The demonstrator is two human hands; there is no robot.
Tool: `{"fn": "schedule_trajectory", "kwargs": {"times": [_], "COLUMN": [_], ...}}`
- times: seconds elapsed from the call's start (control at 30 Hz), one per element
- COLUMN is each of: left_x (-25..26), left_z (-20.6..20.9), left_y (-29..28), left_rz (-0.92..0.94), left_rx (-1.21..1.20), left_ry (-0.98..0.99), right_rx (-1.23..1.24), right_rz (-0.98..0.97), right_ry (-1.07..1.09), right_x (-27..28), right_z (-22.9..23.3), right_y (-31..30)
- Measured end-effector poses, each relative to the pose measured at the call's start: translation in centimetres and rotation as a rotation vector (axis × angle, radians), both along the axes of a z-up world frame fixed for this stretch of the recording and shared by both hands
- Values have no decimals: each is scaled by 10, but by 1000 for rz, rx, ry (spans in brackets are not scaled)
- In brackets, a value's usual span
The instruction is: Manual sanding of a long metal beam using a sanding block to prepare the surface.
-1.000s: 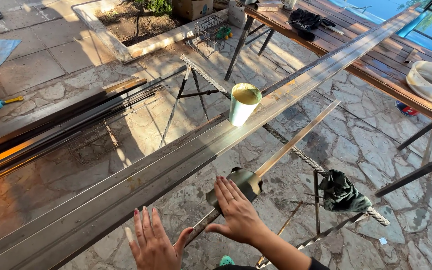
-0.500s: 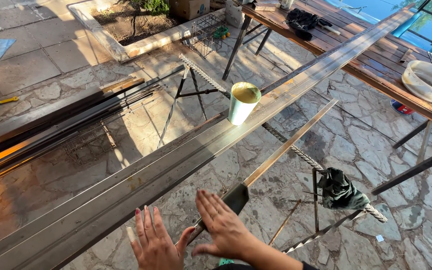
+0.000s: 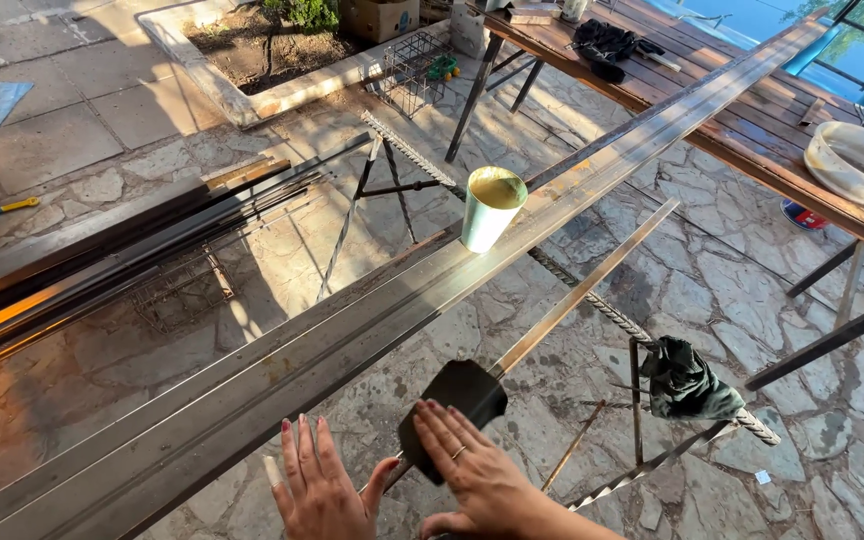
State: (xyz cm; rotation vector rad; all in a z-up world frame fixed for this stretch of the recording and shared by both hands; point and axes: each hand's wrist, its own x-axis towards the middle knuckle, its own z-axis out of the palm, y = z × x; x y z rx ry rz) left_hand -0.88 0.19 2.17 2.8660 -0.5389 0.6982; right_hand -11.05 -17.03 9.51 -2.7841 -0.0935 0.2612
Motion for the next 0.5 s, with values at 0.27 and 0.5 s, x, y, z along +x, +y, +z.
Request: {"fn": "schedule_trajectory", "kwargs": {"times": [0.27,0.5], "left_x": [1,3], "left_z": [3,4], "left_y": [1,4], "left_rz": [-53,-86], "left_rx": [-35,-25], "left_ry": [25,54], "right_rx": [-43,-77], "right_rz": [-56,-50], "right_ry": [-108,-244], "right_x": [27,21], "right_z": [-4,-5], "right_y": [11,-11]}}
